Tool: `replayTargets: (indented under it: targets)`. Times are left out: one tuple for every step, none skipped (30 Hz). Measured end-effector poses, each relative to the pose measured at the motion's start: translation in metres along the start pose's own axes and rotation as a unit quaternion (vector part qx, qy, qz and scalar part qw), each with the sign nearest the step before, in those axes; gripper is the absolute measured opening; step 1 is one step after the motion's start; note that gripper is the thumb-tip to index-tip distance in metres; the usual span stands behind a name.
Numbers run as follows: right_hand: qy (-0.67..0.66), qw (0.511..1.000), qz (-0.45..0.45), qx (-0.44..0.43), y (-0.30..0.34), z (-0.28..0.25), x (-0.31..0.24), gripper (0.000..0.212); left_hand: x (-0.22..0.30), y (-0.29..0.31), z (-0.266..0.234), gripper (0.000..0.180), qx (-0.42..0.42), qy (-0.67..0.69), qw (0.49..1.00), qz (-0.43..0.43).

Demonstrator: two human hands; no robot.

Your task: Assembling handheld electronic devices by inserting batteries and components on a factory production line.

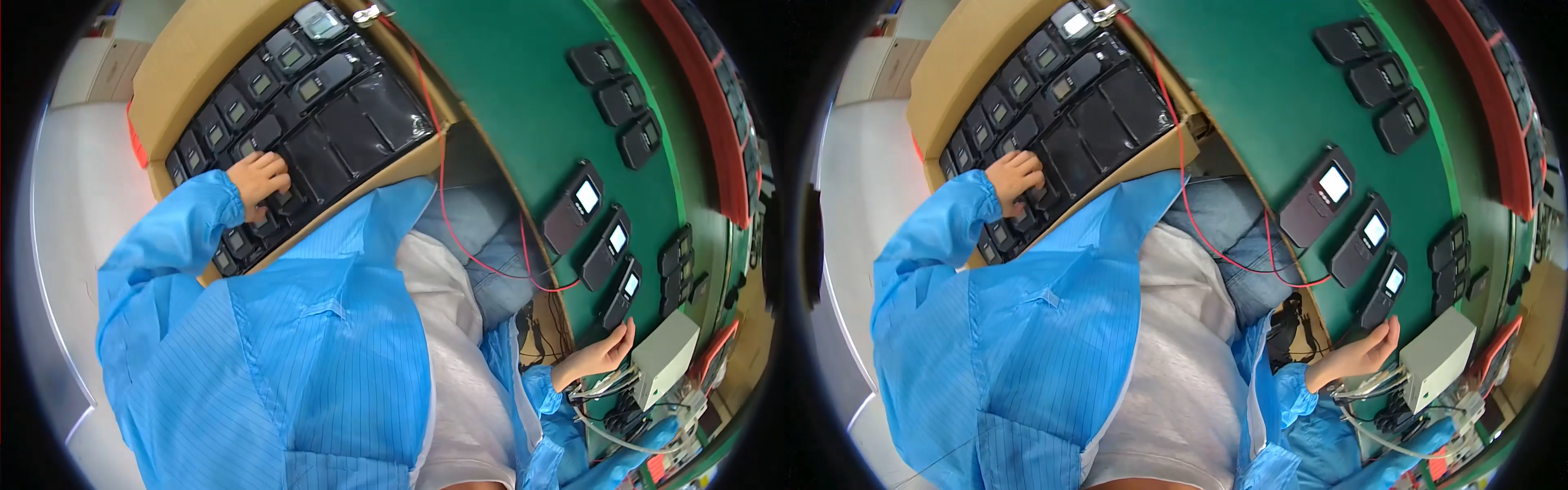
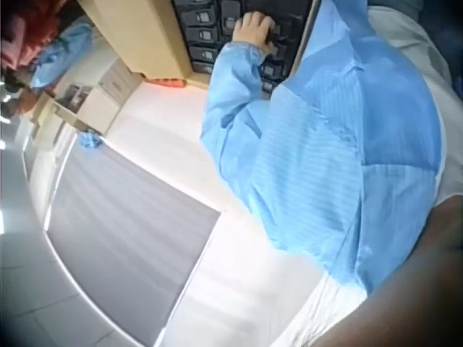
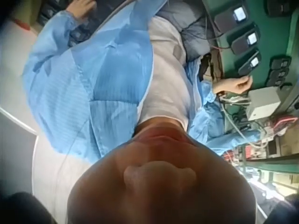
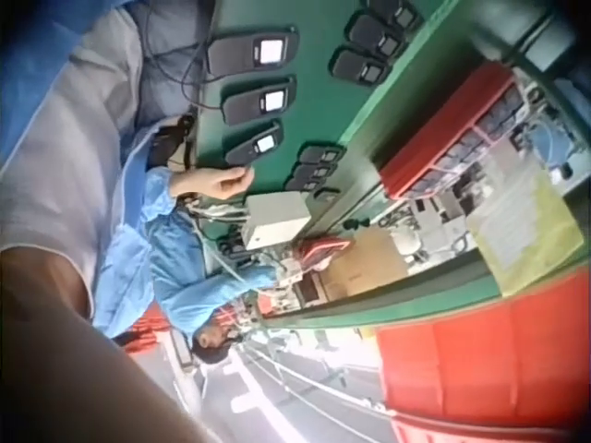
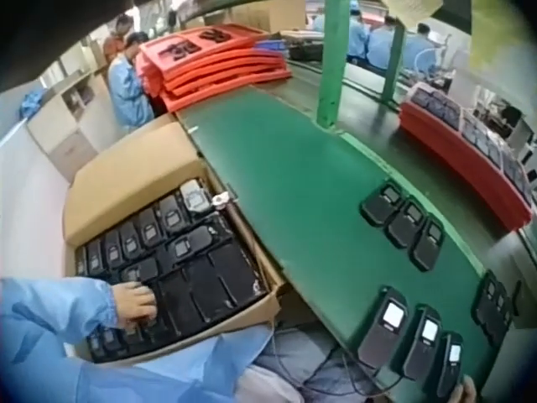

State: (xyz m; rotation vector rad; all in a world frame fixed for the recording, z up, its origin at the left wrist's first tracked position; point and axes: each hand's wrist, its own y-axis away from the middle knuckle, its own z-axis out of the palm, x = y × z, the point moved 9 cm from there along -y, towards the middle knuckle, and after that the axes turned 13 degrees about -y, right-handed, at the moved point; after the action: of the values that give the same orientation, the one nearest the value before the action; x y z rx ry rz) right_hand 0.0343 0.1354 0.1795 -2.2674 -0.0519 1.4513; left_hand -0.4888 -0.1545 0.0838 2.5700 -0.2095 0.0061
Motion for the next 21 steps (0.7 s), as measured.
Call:
replayTargets:
  targets:
    - [-0.004,1.0,-0.001,0.002,0.0,-0.001,0.001,0.026,-0.002,0.004,0.007,0.053,-0.001,0.005,1.0,-0.01]
    - [-0.006,1.0,0.005,0.007,0.001,-0.004,0.004,0.026,-0.004,0.003,0.002,0.056,0.031,-0.005,0.999,0.011]
    - [-0.007,1.0,0.012,0.014,0.001,-0.005,0.007,0.026,-0.006,0.0,-0.003,0.06,0.063,-0.015,0.997,0.033]
    - [-0.009,1.0,0.018,0.01,0.002,-0.004,0.01,0.026,-0.004,0.0,-0.007,0.063,0.095,-0.026,0.994,0.057]
    - [-0.005,1.0,0.01,0.005,0.0,-0.003,0.008,0.027,-0.004,-0.002,-0.004,0.063,0.093,-0.025,0.994,0.054]
    - [-0.001,1.0,0.003,0.001,-0.001,-0.003,0.005,0.027,-0.003,-0.005,0.0,0.065,0.08,-0.027,0.995,0.05]
    - [0.004,1.0,-0.004,-0.002,-0.001,-0.004,0.002,0.027,-0.002,-0.008,0.004,0.067,0.067,-0.03,0.996,0.046]
    - [0.005,1.0,-0.003,-0.001,0.001,-0.005,0.002,0.027,-0.003,-0.01,0.008,0.068,0.054,-0.033,0.997,0.044]
    - [0.002,1.0,-0.004,-0.002,0.002,-0.003,0.0,0.027,-0.004,-0.011,0.011,0.068,0.054,-0.034,0.997,0.046]
    - [-0.002,1.0,-0.004,-0.002,0.002,-0.001,0.0,0.027,-0.003,-0.014,0.012,0.069,0.054,-0.037,0.996,0.059]
    - [-0.006,1.0,-0.005,-0.002,0.002,0.0,-0.001,0.027,-0.003,-0.015,0.012,0.07,0.053,-0.039,0.995,0.073]
    - [-0.006,1.0,-0.004,0.001,0.002,-0.001,-0.001,0.027,-0.002,-0.015,0.012,0.072,0.053,-0.042,0.994,0.087]
    - [-0.007,1.0,-0.005,0.001,0.002,-0.002,-0.001,0.027,-0.005,-0.013,0.01,0.072,0.053,-0.045,0.994,0.088]
    - [-0.009,1.0,-0.005,0.0,0.002,-0.002,0.0,0.027,-0.015,-0.007,0.003,0.072,0.032,-0.021,0.998,0.049]
    - [-0.011,1.0,-0.005,-0.002,0.003,-0.001,0.0,0.027,-0.025,0.0,-0.004,0.073,0.01,0.002,1.0,0.009]
    - [-0.012,1.0,-0.003,-0.002,0.003,0.0,0.0,0.027,-0.033,0.006,-0.005,0.074,-0.011,0.026,0.999,-0.031]
    - [-0.017,1.0,-0.01,-0.006,0.003,0.002,-0.002,0.026,-0.032,0.013,-0.003,0.074,-0.013,0.023,0.999,-0.032]
    - [-0.015,1.0,-0.017,-0.005,0.002,0.001,-0.007,0.025,-0.028,0.017,0.003,0.076,-0.027,0.03,0.999,-0.006]
    - [-0.014,1.0,-0.025,-0.003,0.003,-0.001,-0.011,0.024,-0.022,0.021,0.01,0.077,-0.042,0.036,0.998,0.021]
    - [-0.018,1.0,-0.023,-0.002,0.003,0.0,-0.009,0.024,-0.014,0.029,0.017,0.078,-0.058,0.041,0.997,0.039]
    - [-0.024,1.0,-0.017,0.003,0.003,0.0,-0.006,0.024,-0.008,0.036,0.025,0.078,-0.059,0.036,0.997,0.037]
